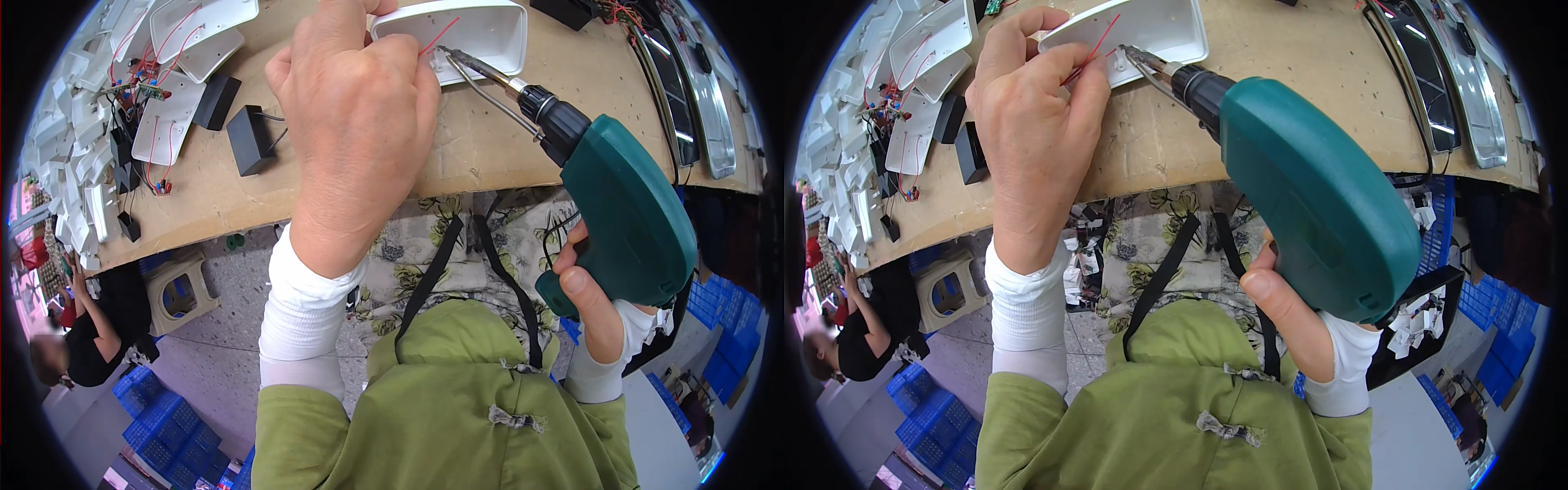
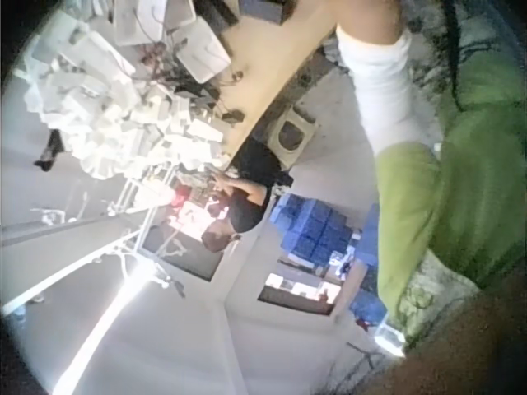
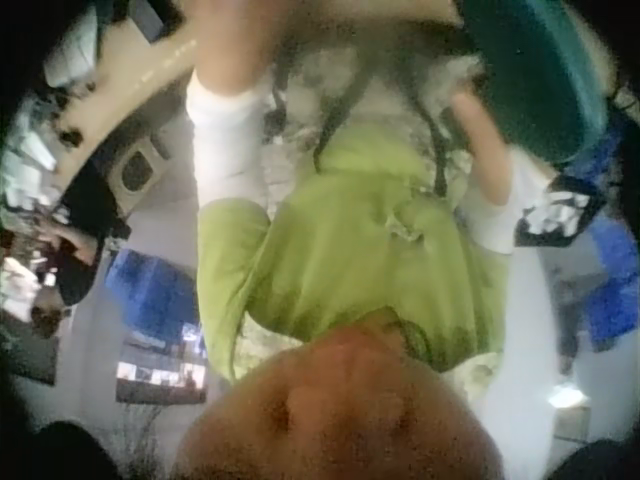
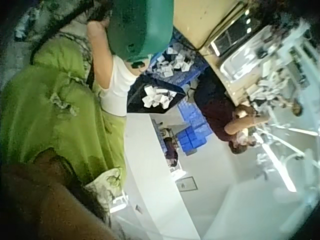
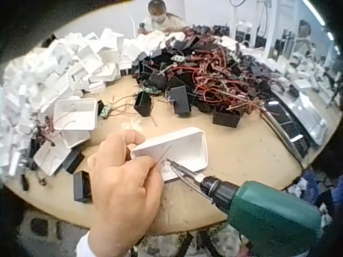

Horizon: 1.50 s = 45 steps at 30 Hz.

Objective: Soldering electronic components and wires into plastic housings at a factory workbench.

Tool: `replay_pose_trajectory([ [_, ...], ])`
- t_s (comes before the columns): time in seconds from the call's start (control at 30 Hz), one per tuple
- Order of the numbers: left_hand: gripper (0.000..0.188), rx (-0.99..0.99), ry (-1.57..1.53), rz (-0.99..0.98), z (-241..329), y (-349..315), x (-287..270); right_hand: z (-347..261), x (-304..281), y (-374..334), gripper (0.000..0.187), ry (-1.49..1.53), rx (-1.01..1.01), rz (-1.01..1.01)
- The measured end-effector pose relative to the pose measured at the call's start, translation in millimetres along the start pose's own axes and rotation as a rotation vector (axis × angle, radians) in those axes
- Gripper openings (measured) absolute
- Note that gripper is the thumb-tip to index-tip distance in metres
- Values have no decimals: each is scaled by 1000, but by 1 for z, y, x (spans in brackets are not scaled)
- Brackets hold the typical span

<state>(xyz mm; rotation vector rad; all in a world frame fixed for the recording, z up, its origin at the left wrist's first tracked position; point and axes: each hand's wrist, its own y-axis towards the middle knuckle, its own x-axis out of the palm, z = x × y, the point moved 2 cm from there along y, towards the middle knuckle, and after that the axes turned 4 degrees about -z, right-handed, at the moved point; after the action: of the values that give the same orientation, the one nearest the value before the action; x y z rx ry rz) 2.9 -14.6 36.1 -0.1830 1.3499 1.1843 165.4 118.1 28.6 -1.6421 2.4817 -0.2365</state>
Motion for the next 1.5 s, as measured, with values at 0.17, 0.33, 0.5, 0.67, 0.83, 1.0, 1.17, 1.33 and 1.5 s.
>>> replay_pose_trajectory([
  [0.17, 5, -3, -11, 6, 0, 0, 1, -1, 1, -1, 46, -54, 35, 60],
  [0.33, 4, 2, -9, 20, 0, 0, 1, -1, -1, -3, 48, -89, 54, 79],
  [0.5, 4, 267, -373, 400, -4, 2, 15, -2, -2, -3, 49, -82, 26, 82],
  [0.67, 4, 5, 4, 19, 1, 0, 0, -3, 1, -3, 51, -76, 41, 68],
  [0.83, 4, 15, 27, 23, 0, 0, 1, -2, 2, 0, 51, -93, -5, 52],
  [1.0, 4, 5, 13, 16, 0, 0, 2, 0, 2, -1, 51, -63, 8, 51],
  [1.17, 5, -3, -6, 11, 1, 0, 2, -1, 2, -2, 51, -77, 6, 61],
  [1.33, 5, -4, 13, 2, 1, 0, 2, -2, 1, -2, 51, -81, 35, 47],
  [1.5, 5, 0, 38, 6, 2, 0, 3, 0, 2, -1, 51, -42, -21, 64],
])
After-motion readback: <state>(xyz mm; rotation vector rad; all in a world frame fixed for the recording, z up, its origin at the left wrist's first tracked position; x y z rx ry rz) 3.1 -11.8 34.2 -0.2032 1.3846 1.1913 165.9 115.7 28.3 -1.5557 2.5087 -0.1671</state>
